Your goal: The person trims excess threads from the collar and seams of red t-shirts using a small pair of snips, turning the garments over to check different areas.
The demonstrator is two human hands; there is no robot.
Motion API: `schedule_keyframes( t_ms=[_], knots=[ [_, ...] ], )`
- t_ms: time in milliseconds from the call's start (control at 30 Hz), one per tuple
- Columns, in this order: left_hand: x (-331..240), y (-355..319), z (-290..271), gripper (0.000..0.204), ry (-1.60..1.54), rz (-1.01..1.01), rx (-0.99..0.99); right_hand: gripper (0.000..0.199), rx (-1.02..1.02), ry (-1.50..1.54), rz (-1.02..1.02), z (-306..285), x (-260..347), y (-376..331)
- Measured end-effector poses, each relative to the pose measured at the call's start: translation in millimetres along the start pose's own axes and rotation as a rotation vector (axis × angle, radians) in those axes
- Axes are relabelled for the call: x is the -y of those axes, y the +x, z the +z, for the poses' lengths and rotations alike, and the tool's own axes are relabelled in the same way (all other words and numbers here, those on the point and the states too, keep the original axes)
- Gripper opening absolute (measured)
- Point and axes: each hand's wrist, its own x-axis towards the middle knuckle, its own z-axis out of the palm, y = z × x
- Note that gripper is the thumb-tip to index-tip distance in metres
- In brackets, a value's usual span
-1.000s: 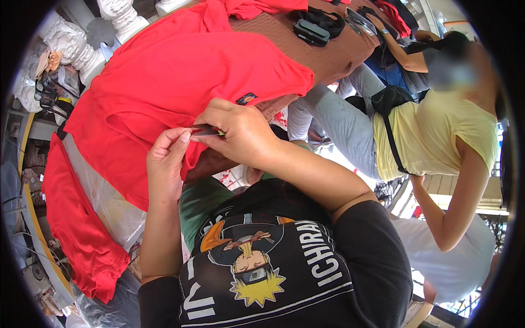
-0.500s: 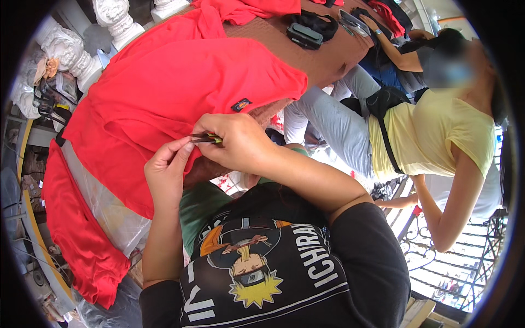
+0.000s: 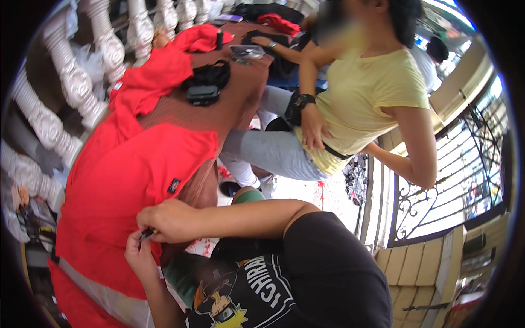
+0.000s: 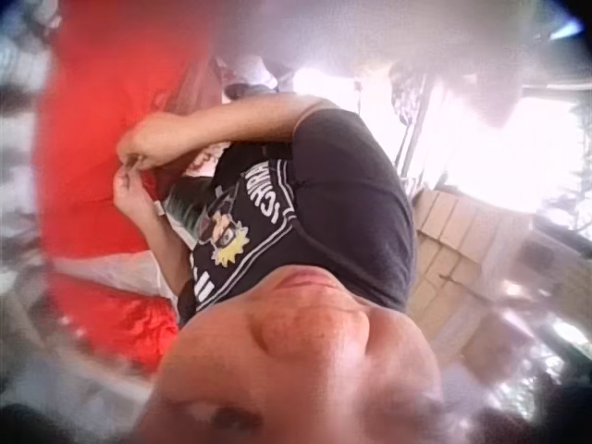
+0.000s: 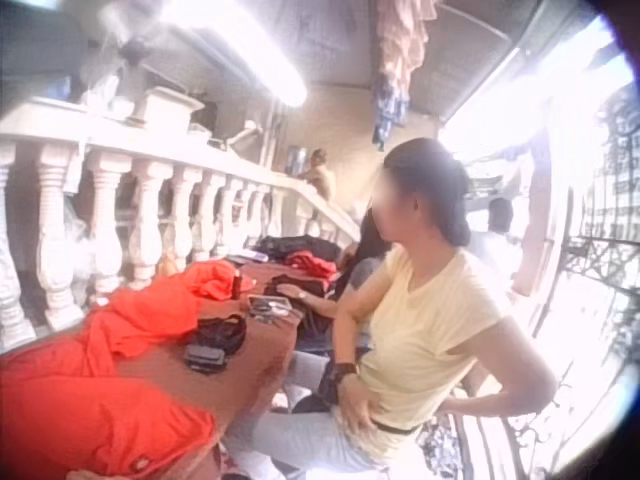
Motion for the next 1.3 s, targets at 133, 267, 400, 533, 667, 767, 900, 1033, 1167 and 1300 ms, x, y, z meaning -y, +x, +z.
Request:
schedule_keyframes(
  t_ms=[133, 267, 400, 533, 667, 767, 900, 1033, 1167, 1300],
  knots=[
    [-1, 2, 1, 0.01, -0.187, -0.05, -0.002, 0.024, 0.002, -0.057, -0.01, -3, 0, 0],
    [-8, -1, -1, 0.007, -0.167, -0.03, -0.001, 0.02, -0.033, -0.137, -0.05, 3, -3, 0],
    [-1, -3, -8, 0.009, -0.169, 0.027, 0.025, 0.017, -0.004, -0.157, -0.041, 1, 6, 2],
    [-7, -6, -5, 0.008, -0.147, 0.077, 0.034, 0.015, -0.026, -0.139, -0.062, -1, 7, 0],
    [-8, -6, -3, 0.006, -0.132, 0.117, 0.006, 0.015, -0.041, -0.085, -0.049, -4, 10, -1],
    [-9, -7, -4, 0.004, -0.084, 0.123, -0.026, 0.015, -0.021, -0.038, 0.013, -1, 12, 0],
    [-19, -12, 3, 0.006, 0.014, 0.135, -0.033, 0.016, 0.016, -0.012, 0.074, -4, 14, -3],
    [-23, -15, 0, 0.008, 0.305, 0.119, -0.051, 0.022, 0.041, -0.014, 0.025, -2, 14, -2],
    [-26, -13, 1, 0.01, 0.22, 0.084, -0.061, 0.021, 0.079, -0.045, 0.005, -8, 18, 3],
    [-29, -11, -13, 0.013, -0.04, 0.007, -0.115, 0.037, 0.068, -0.066, 0.001, -21, 27, 14]
  ],
)
